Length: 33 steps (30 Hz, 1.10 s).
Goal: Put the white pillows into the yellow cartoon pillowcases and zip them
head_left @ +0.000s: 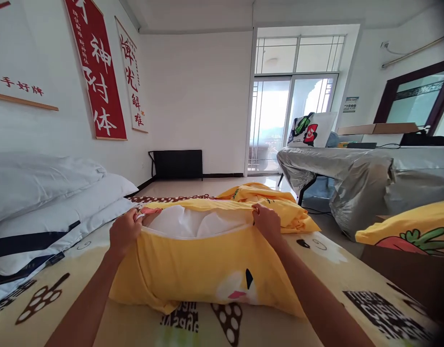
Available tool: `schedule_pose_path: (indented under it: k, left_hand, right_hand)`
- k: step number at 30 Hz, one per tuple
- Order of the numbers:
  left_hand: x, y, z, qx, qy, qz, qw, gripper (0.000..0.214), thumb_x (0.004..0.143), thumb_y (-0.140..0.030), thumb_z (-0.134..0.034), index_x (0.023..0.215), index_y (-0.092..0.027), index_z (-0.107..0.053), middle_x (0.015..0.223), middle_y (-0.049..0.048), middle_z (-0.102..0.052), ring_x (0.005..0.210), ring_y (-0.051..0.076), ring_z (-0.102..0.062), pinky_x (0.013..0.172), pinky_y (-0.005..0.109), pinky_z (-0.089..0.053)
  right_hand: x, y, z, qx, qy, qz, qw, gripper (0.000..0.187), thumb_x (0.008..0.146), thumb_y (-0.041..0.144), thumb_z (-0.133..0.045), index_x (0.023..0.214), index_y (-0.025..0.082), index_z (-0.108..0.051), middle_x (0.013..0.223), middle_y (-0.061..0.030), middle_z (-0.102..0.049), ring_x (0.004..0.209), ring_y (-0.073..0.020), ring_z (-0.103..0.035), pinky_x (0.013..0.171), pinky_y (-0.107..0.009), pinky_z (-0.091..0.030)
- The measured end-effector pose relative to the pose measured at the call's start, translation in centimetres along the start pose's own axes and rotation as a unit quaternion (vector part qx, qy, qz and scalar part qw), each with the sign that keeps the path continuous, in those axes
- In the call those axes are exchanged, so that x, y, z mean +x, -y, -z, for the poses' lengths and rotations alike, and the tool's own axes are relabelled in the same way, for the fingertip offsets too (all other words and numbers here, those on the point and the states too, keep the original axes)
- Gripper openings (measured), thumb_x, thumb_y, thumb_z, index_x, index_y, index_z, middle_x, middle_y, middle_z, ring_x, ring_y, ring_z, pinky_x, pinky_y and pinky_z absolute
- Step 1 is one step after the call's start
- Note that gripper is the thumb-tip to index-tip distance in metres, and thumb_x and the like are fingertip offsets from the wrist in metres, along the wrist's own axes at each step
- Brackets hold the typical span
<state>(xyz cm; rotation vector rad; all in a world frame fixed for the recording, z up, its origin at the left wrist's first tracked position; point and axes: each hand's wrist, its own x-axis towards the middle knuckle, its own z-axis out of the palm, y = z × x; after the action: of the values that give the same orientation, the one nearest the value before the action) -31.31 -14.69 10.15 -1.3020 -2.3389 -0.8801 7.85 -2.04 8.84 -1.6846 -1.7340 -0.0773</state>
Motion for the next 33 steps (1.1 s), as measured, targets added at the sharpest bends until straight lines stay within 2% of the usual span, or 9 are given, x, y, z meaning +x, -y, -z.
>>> schedule_pose_path:
  k: [5, 7, 11, 17, 22, 26, 29, 31, 33]
  left_hand:
    - [0.5, -2.1, 2.9, 0.017, 0.042, -0.02, 0.999, 0.013, 0.08, -0.033, -0.044, 0.081, -0.022, -0.05, 0.074, 0.0057, -0.062, 0.069, 0.024, -0.056, 0.055, 0.028, -0.029]
    - [0.3, -2.3, 2.0, -0.004, 0.09, -0.025, 0.996, 0.02, 0.082, -0.038, -0.043, 0.087, -0.021, -0.052, 0.084, 0.0075, -0.065, 0.076, 0.024, -0.06, 0.057, 0.028, -0.033]
    - [-0.6, -1.5, -1.4, -0.016, 0.18, -0.041, 0.983, 0.025, 0.079, -0.043, -0.05, 0.078, -0.018, -0.054, 0.083, 0.0103, -0.068, 0.077, 0.024, -0.063, 0.057, 0.027, -0.037]
    - [-2.1, -1.8, -3.2, -0.013, 0.222, -0.049, 0.974, 0.049, 0.08, -0.062, -0.041, 0.078, -0.017, -0.062, 0.089, 0.015, -0.07, 0.081, 0.029, -0.066, 0.054, 0.028, -0.037]
    - [-0.9, -4.3, -0.4, 0.002, 0.127, -0.056, 0.99, 0.044, 0.086, -0.05, -0.036, 0.091, -0.016, -0.063, 0.094, 0.0171, -0.069, 0.086, 0.032, -0.063, 0.063, 0.033, -0.037]
    - [1.1, -4.7, 4.3, -0.005, -0.075, -0.004, 0.997, 0.046, 0.089, -0.047, -0.028, 0.106, -0.015, -0.057, 0.089, 0.0149, -0.066, 0.084, 0.03, -0.06, 0.064, 0.032, -0.035]
    - [1.2, -2.7, 6.2, 0.023, -0.127, -0.04, 0.991, 0.036, 0.086, -0.039, -0.034, 0.103, -0.018, -0.058, 0.079, 0.0092, -0.064, 0.076, 0.026, -0.06, 0.061, 0.03, -0.034]
    - [-0.2, -0.5, 5.7, 0.09, -0.006, -0.122, 0.988, 0.03, 0.082, -0.034, -0.04, 0.097, -0.019, -0.061, 0.077, 0.0093, -0.064, 0.075, 0.027, -0.06, 0.061, 0.031, -0.034]
    - [-2.6, 1.5, 4.1, 0.138, 0.138, -0.198, 0.961, 0.021, 0.078, -0.03, -0.046, 0.084, -0.021, -0.064, 0.075, 0.0096, -0.064, 0.073, 0.027, -0.06, 0.061, 0.031, -0.034]
  right_hand:
    - [1.8, 3.0, 7.5, 0.136, -0.169, 0.058, 0.974, 0.035, 0.084, 0.024, -0.04, 0.108, 0.019, -0.065, 0.091, -0.0054, -0.069, 0.082, -0.0176, -0.062, 0.075, -0.028, -0.041]
    - [1.1, 4.5, 8.8, 0.162, -0.207, 0.098, 0.96, 0.032, 0.082, 0.022, -0.041, 0.102, 0.017, -0.065, 0.086, -0.0059, -0.069, 0.076, -0.0181, -0.061, 0.068, -0.027, -0.04]
    - [-0.3, 5.8, 9.8, 0.084, -0.177, 0.203, 0.959, 0.034, 0.077, 0.013, -0.039, 0.095, 0.02, -0.067, 0.086, -0.0053, -0.069, 0.07, -0.0184, -0.058, 0.062, -0.028, -0.035]
    - [-1.9, 5.4, 12.4, 0.14, -0.281, 0.205, 0.927, 0.036, 0.073, 0.01, -0.037, 0.091, 0.019, -0.067, 0.082, -0.0039, -0.069, 0.071, -0.0171, -0.059, 0.067, -0.028, -0.04]
    - [-3.8, 7.2, 15.9, 0.141, -0.416, 0.287, 0.852, 0.038, 0.073, 0.009, -0.035, 0.093, 0.019, -0.067, 0.084, -0.0038, -0.067, 0.077, -0.0164, -0.061, 0.073, -0.028, -0.044]
    - [-2.8, 5.2, 16.6, 0.128, -0.533, 0.268, 0.793, 0.035, 0.075, 0.01, -0.034, 0.095, 0.016, -0.062, 0.082, -0.0082, -0.064, 0.08, -0.0189, -0.059, 0.078, -0.033, -0.045]
    - [-2.5, 0.9, 13.6, 0.091, -0.409, 0.317, 0.851, 0.033, 0.074, 0.013, -0.037, 0.097, 0.016, -0.061, 0.086, -0.0086, -0.066, 0.08, -0.02, -0.062, 0.075, -0.032, -0.046]
    - [-3.2, -2.5, 10.5, 0.021, -0.195, 0.384, 0.902, 0.033, 0.075, 0.013, -0.04, 0.098, 0.019, -0.062, 0.091, -0.0073, -0.069, 0.082, -0.0205, -0.064, 0.072, -0.031, -0.047]
    - [-4.7, -5.2, 7.7, -0.049, -0.012, 0.391, 0.919, 0.036, 0.077, 0.011, -0.039, 0.102, 0.021, -0.063, 0.099, -0.0068, -0.07, 0.083, -0.0202, -0.066, 0.068, -0.028, -0.046]
